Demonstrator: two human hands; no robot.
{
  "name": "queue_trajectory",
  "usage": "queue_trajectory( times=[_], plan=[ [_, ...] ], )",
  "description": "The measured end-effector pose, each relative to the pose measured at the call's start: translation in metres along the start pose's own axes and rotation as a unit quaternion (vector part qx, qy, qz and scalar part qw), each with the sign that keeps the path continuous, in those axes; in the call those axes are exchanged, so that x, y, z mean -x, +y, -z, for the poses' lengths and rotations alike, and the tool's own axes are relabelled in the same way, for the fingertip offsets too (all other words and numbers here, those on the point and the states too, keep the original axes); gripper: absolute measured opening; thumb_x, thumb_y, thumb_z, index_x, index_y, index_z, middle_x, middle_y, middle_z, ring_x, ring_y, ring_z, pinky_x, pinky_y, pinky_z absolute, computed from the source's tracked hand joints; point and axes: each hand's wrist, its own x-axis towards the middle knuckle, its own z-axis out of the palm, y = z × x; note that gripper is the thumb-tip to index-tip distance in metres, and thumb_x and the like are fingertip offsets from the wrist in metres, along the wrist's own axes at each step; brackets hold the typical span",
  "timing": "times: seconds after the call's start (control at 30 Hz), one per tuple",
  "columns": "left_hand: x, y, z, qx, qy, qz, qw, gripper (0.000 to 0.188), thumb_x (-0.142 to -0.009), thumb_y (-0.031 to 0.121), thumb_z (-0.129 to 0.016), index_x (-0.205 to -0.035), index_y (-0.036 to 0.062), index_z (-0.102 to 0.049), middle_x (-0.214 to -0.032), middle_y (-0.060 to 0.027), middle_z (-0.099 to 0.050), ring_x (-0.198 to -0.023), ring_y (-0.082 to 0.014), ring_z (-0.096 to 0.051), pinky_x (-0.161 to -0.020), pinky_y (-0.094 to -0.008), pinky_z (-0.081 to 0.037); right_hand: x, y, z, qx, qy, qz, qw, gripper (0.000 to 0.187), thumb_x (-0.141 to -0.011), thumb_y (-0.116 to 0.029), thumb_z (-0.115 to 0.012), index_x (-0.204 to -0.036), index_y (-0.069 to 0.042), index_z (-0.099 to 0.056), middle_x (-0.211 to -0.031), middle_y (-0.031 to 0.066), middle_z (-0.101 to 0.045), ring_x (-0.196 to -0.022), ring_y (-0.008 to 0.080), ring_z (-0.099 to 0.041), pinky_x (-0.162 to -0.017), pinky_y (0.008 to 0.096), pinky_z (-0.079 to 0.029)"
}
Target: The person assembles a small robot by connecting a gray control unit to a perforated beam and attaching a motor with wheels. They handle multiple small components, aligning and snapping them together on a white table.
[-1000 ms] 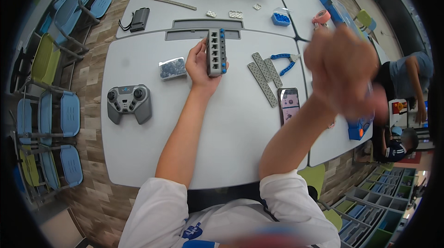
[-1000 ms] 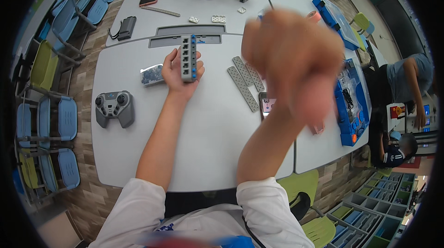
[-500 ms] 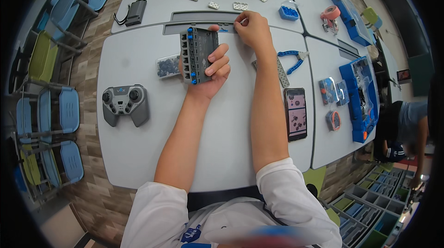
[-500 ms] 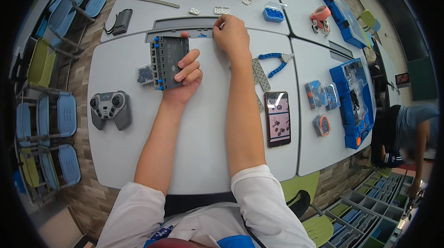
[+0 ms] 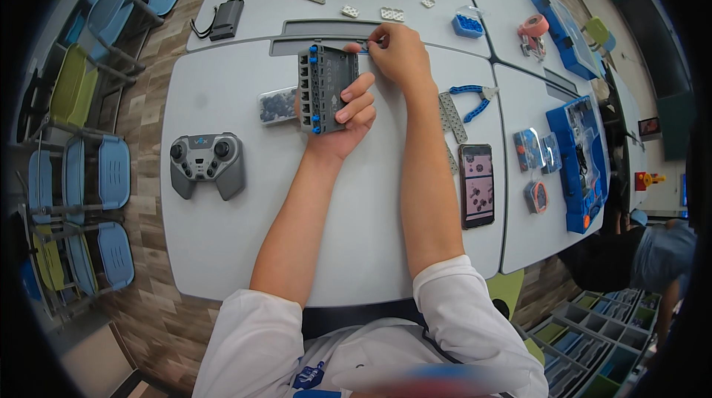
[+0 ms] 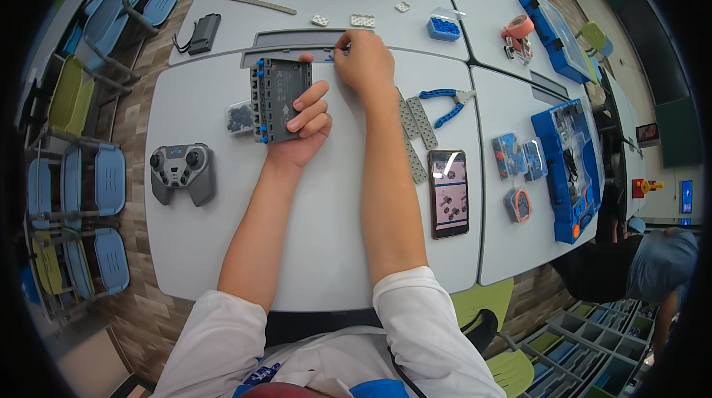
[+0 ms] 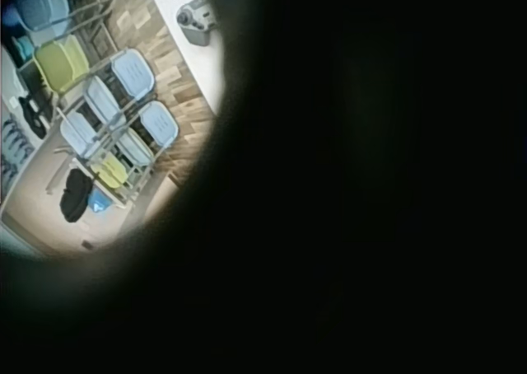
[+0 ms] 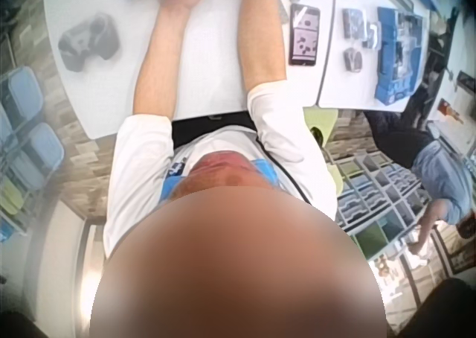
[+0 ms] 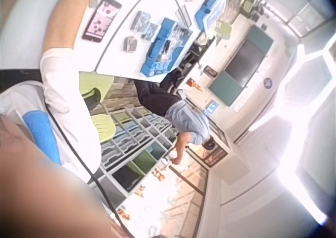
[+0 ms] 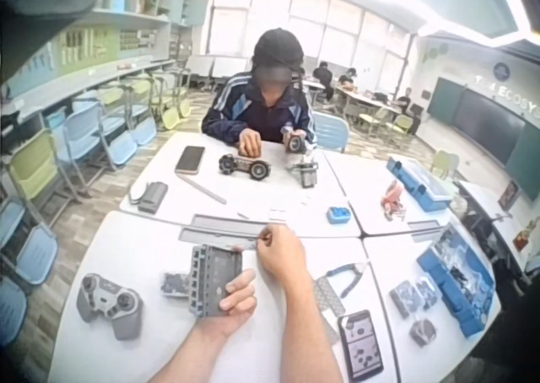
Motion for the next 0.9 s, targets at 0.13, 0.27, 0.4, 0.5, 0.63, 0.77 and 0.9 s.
queue_trajectory(
  times=[0.13, 0.27, 0.4, 0.5, 0.63, 0.77, 0.9],
  plan=[
    [0.001, -0.001, 0.0, 0.009, -0.001, -0.006, 1.0, 0.047, -0.113, 0.039, -0.046, -0.15, 0.0097, -0.053, -0.08, -0.0046, -0.045, -0.05, -0.0131, -0.051, -0.049, -0.0284, -0.036, 0.0, 0.001, 0.006, -0.014, -0.004, 0.004, 1.0, 0.015, -0.088, -0.023, -0.078, -0.097, -0.011, -0.082, -0.094, 0.0134, -0.078, -0.091, 0.0324, -0.076, -0.082, 0.0441, -0.06],
    [0.002, -0.002, 0.0, 0.013, -0.003, -0.004, 1.0, 0.049, -0.113, 0.039, -0.047, -0.15, 0.0086, -0.051, -0.081, -0.005, -0.045, -0.051, -0.0131, -0.051, -0.05, -0.0282, -0.036, 0.0, 0.002, 0.011, -0.002, -0.025, 0.021, 0.999, 0.018, -0.089, -0.025, -0.078, -0.099, -0.011, -0.082, -0.092, 0.0122, -0.078, -0.089, 0.0319, -0.076, -0.083, 0.0431, -0.06],
    [0.002, -0.002, 0.0, -0.003, 0.005, -0.001, 1.0, 0.049, -0.113, 0.038, -0.046, -0.151, 0.0081, -0.049, -0.082, -0.0052, -0.046, -0.051, -0.0131, -0.05, -0.05, -0.0283, -0.037, -0.001, 0.0, 0.006, 0.034, -0.064, 0.001, 0.997, 0.021, -0.088, -0.027, -0.078, -0.1, -0.01, -0.083, -0.092, 0.0127, -0.079, -0.089, 0.0316, -0.076, -0.082, 0.0428, -0.06],
    [0.002, -0.002, 0.001, -0.008, 0.009, 0.001, 1.0, 0.053, -0.11, 0.041, -0.05, -0.151, 0.0081, -0.047, -0.083, -0.0053, -0.046, -0.053, -0.0133, -0.05, -0.051, -0.0287, -0.037, -0.001, -0.002, -0.001, 0.031, -0.055, -0.008, 0.998, 0.022, -0.088, -0.029, -0.079, -0.098, -0.009, -0.083, -0.093, 0.0135, -0.08, -0.089, 0.0316, -0.077, -0.081, 0.0425, -0.06],
    [0.0, 0.0, 0.002, -0.023, 0.0, 0.023, 0.999, 0.069, -0.1, 0.065, -0.054, -0.143, 0.0108, -0.053, -0.086, -0.0043, -0.047, -0.058, -0.0127, -0.047, -0.056, -0.0282, -0.036, -0.001, -0.006, 0.0, 0.056, -0.052, -0.008, 0.997, 0.022, -0.088, -0.03, -0.08, -0.094, -0.009, -0.083, -0.093, 0.0133, -0.081, -0.089, 0.0319, -0.078, -0.08, 0.0429, -0.06],
    [-0.002, -0.001, -0.003, -0.046, -0.014, 0.027, 0.998, 0.08, -0.094, 0.07, -0.063, -0.141, 0.0057, -0.049, -0.093, -0.0066, -0.049, -0.062, -0.0134, -0.048, -0.058, -0.0284, -0.039, -0.001, -0.016, 0.004, 0.083, -0.055, -0.01, 0.995, 0.024, -0.088, -0.032, -0.083, -0.092, -0.008, -0.083, -0.091, 0.0127, -0.081, -0.087, 0.032, -0.078, -0.08, 0.044, -0.061],
    [-0.002, -0.003, -0.005, -0.029, -0.048, 0.013, 0.998, 0.092, -0.085, 0.063, -0.081, -0.141, 0.0006, -0.043, -0.101, -0.0086, -0.048, -0.069, -0.0156, -0.05, -0.063, -0.029, -0.043, -0.005, -0.025, 0.006, 0.082, -0.114, -0.043, 0.989, 0.027, -0.081, -0.01, -0.074, -0.107, -0.005, -0.081, -0.101, 0.0171, -0.081, -0.096, 0.0344, -0.078, -0.087, 0.0434, -0.06]
  ],
)
